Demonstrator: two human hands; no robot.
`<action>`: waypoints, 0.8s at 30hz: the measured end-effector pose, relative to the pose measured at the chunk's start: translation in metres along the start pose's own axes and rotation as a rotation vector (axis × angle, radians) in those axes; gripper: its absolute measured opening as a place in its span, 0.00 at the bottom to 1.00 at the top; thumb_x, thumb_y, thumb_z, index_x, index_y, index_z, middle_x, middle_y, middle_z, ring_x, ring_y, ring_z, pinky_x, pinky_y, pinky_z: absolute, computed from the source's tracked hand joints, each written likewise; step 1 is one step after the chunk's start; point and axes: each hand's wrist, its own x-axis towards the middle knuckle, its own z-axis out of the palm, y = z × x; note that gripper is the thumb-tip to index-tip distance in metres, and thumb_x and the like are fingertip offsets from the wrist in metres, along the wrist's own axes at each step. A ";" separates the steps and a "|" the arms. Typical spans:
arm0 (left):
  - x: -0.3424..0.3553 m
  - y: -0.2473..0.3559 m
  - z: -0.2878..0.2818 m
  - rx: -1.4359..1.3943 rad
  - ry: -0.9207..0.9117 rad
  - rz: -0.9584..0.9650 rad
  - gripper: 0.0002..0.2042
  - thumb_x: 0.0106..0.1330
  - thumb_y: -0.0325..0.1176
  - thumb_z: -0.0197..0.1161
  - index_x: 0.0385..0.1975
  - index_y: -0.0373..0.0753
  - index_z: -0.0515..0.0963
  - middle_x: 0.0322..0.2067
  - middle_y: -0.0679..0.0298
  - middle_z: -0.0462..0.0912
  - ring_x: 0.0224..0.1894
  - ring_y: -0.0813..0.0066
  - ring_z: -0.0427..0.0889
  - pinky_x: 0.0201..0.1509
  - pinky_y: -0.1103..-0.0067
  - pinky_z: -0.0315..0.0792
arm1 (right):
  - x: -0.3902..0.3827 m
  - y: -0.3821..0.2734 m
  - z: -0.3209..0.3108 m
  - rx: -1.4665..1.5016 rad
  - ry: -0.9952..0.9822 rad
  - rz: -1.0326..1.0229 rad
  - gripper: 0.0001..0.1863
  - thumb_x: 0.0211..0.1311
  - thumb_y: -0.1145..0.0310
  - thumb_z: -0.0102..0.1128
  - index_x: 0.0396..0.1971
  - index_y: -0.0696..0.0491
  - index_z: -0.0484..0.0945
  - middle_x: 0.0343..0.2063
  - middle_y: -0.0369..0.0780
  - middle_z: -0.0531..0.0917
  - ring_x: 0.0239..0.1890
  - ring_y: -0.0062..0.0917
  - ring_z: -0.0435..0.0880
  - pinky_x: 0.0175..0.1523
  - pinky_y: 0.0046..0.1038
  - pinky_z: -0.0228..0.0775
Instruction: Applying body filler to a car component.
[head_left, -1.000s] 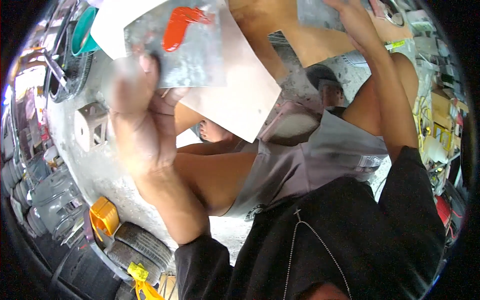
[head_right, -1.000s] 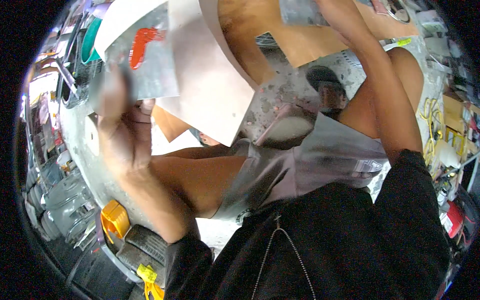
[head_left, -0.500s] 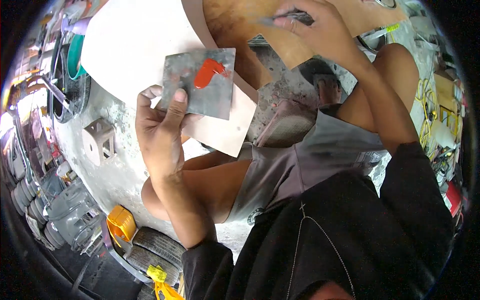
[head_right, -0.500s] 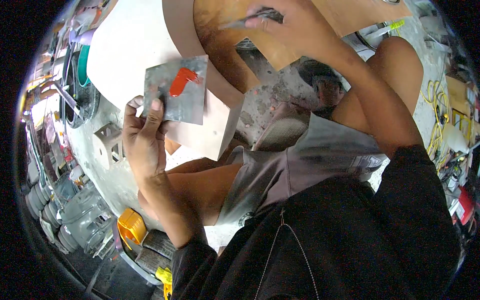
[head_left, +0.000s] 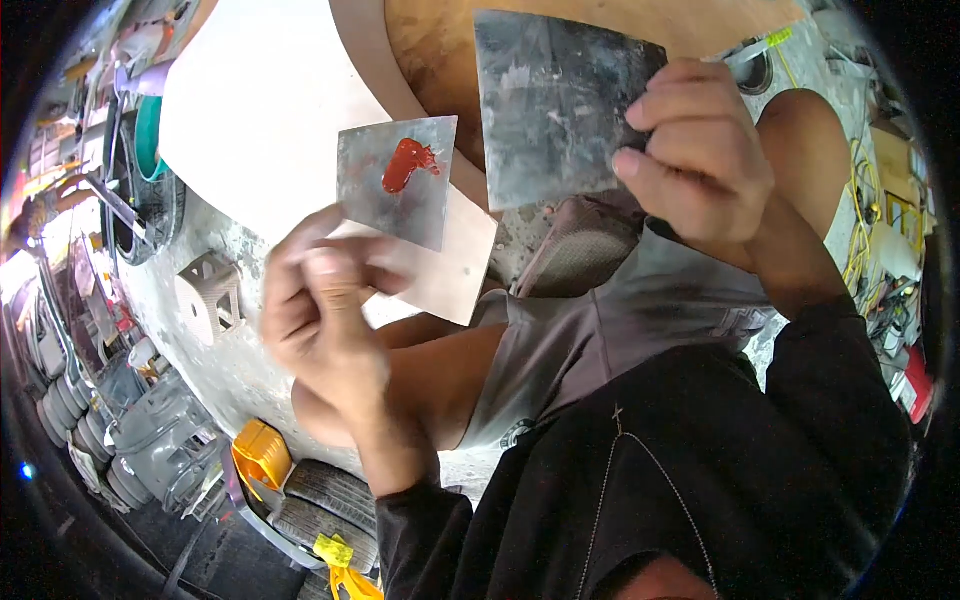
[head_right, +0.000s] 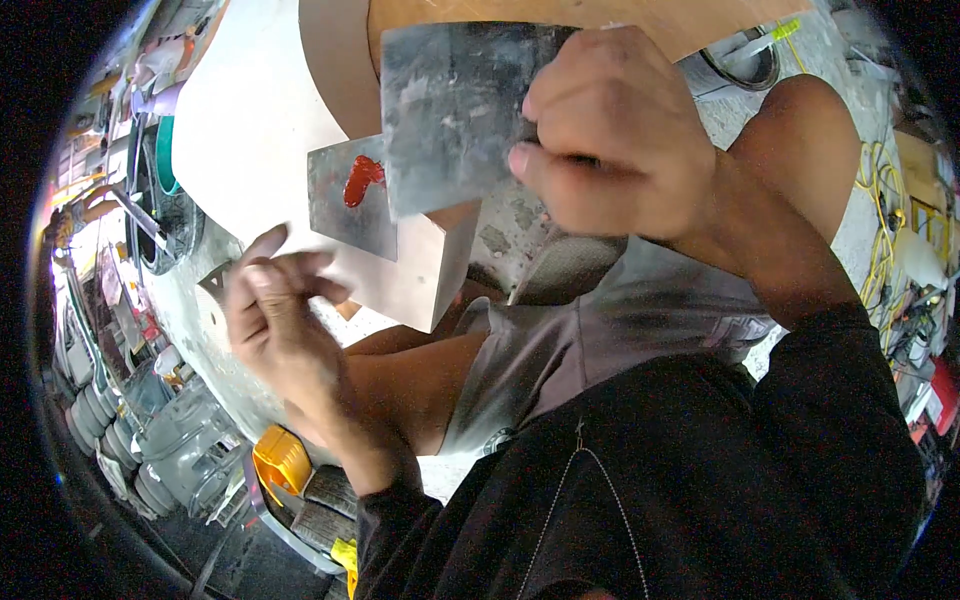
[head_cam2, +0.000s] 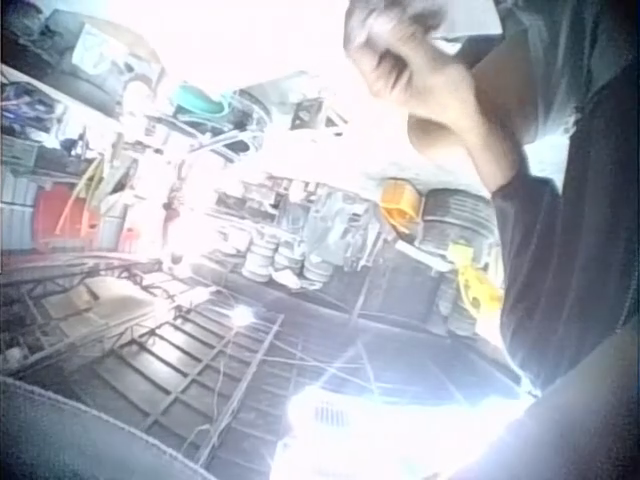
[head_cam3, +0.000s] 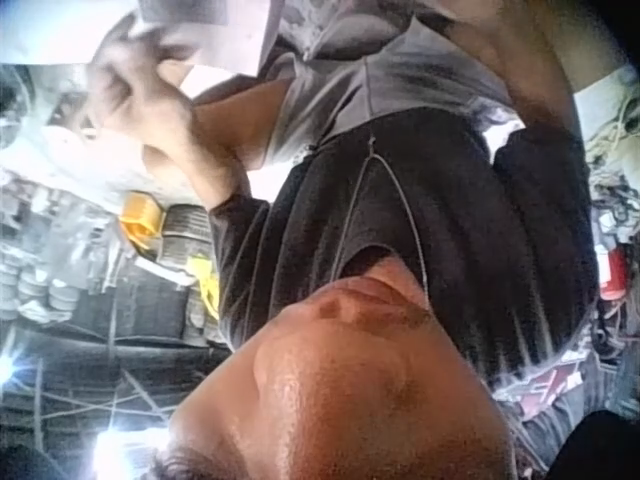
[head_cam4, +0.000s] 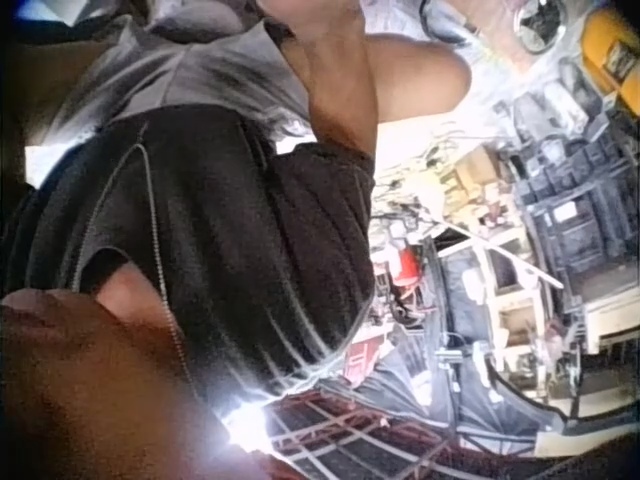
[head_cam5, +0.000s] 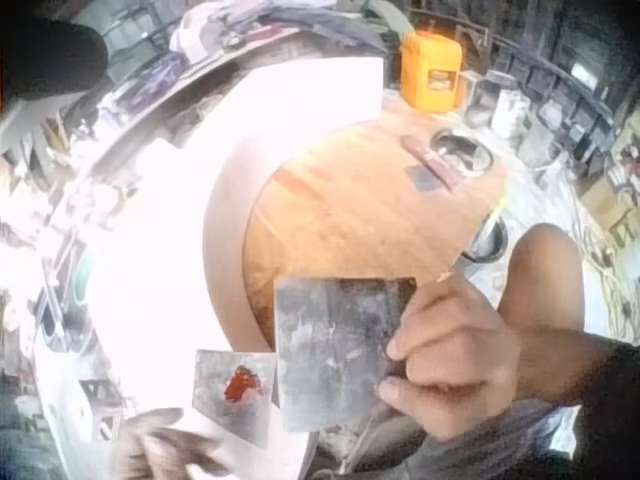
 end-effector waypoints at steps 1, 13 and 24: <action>-0.002 0.001 0.012 -0.145 -0.056 -0.084 0.17 0.72 0.37 0.60 0.51 0.29 0.75 0.35 0.52 0.86 0.27 0.74 0.83 0.28 0.83 0.77 | 0.001 -0.005 0.000 -0.006 -0.010 -0.066 0.12 0.40 0.79 0.71 0.28 0.55 0.77 0.30 0.39 0.75 0.34 0.34 0.79 0.38 0.37 0.74; 0.000 0.015 0.052 -0.161 -0.114 -0.254 0.08 0.70 0.32 0.63 0.36 0.32 0.80 0.24 0.66 0.83 0.22 0.85 0.78 0.25 0.86 0.75 | 0.008 -0.015 0.011 -0.115 -0.361 0.128 0.22 0.51 0.67 0.66 0.49 0.33 0.83 0.58 0.38 0.77 0.58 0.34 0.76 0.59 0.39 0.68; -0.002 0.022 0.042 -0.318 -0.298 -0.313 0.21 0.77 0.43 0.51 0.26 0.32 0.76 0.18 0.61 0.81 0.14 0.77 0.79 0.17 0.85 0.69 | -0.021 0.016 -0.029 0.252 -0.291 1.160 0.17 0.73 0.57 0.54 0.40 0.57 0.81 0.30 0.37 0.85 0.29 0.20 0.82 0.33 0.21 0.70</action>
